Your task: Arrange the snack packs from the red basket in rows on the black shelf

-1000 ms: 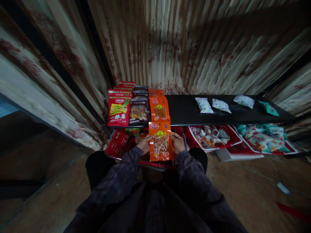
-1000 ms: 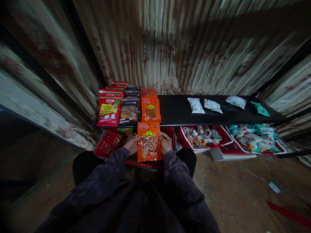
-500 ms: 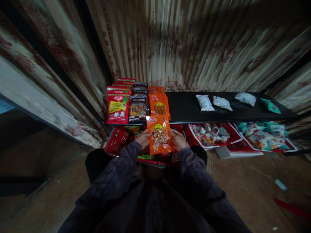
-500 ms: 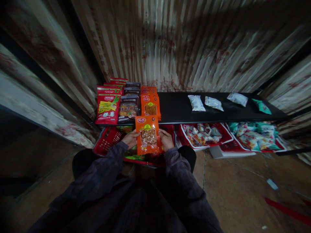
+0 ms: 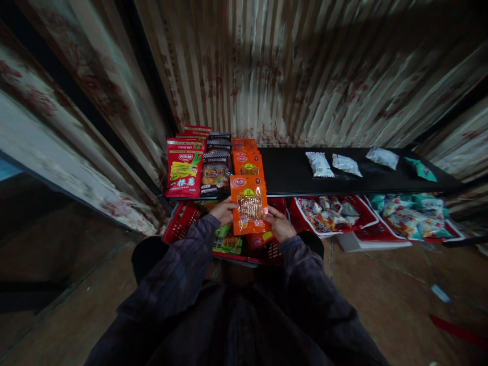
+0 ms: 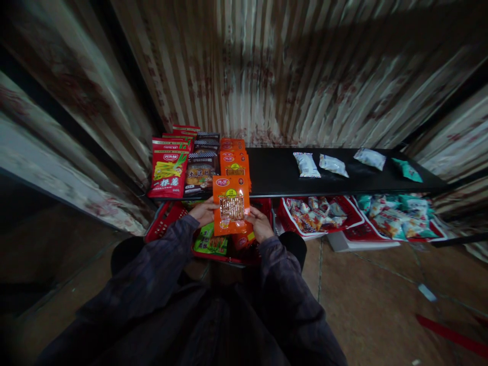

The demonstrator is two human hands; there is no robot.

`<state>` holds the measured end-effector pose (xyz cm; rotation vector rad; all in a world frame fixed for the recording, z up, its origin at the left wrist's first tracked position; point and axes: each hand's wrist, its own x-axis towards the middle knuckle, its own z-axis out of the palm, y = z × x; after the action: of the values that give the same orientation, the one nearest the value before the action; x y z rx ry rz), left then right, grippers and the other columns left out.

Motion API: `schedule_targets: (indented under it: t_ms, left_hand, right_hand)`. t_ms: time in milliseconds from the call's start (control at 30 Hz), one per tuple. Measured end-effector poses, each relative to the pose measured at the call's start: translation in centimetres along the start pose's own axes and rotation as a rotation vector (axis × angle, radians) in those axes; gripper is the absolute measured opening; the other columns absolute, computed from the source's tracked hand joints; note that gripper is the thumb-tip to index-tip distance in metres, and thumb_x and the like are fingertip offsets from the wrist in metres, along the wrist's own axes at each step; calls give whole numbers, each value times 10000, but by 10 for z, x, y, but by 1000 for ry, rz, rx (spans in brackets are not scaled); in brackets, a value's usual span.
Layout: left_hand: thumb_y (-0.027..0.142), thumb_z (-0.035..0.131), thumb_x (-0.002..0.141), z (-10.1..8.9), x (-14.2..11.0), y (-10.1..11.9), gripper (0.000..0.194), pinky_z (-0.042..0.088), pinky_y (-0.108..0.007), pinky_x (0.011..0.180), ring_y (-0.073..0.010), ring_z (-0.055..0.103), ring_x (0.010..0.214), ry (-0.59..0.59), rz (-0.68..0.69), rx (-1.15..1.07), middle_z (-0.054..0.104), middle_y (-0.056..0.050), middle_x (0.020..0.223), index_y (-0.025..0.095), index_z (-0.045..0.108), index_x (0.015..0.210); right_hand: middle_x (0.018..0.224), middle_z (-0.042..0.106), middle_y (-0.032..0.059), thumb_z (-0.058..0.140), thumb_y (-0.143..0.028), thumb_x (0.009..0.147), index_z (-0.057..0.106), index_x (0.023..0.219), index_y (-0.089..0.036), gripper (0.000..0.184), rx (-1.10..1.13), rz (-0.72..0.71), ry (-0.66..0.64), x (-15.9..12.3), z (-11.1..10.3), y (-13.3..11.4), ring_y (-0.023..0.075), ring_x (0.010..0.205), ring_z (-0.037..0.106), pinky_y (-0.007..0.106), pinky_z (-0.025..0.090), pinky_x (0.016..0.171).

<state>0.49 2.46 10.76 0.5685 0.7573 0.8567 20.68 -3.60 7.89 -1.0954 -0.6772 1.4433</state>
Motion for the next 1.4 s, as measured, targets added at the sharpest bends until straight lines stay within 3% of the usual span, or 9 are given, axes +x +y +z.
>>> schedule_targets:
  t_ms: [233, 467, 867, 1233, 1400]
  left_hand:
    - [-64, 603, 596, 1, -9, -7, 654, 516, -426, 981, -239, 698, 1010, -102, -37, 65, 733, -58, 1037, 196, 619, 1195]
    - [-57, 669, 545, 5, -8, -24, 581, 565, -382, 875, -217, 711, 884, -133, -27, 82, 708, 20, 813, 229, 659, 1051]
    - [-66, 661, 506, 14, 17, -17, 530, 562, -324, 781, -223, 719, 828, -21, 91, 75, 726, -6, 814, 170, 662, 981]
    - [11, 766, 542, 29, 50, 10, 392, 550, -352, 839, -239, 708, 887, 80, 253, 209, 753, -21, 846, 166, 672, 889]
    - [-71, 649, 560, 23, 76, 26, 357, 526, -340, 863, -243, 690, 910, 263, 343, 339, 721, -17, 772, 181, 664, 811]
  right_hand:
    - [866, 785, -3, 800, -188, 494, 739, 888, -240, 401, 43, -18, 90, 5, -1, 2, 209, 787, 720, 337, 567, 739]
    - [840, 780, 27, 815, -232, 492, 732, 933, -217, 449, 23, 13, 60, 2, -8, 2, 222, 755, 724, 323, 561, 696]
    - [877, 780, 32, 797, -242, 522, 727, 923, -216, 409, -37, -37, 59, 24, -4, -13, 216, 764, 720, 321, 557, 697]
    - [802, 775, -2, 787, -234, 524, 738, 869, -204, 350, -99, -119, 140, 78, 0, -33, 190, 713, 695, 305, 551, 673]
    - [786, 770, -8, 769, -249, 552, 732, 824, -198, 279, -183, -148, 152, 106, 13, -46, 186, 728, 692, 285, 538, 663]
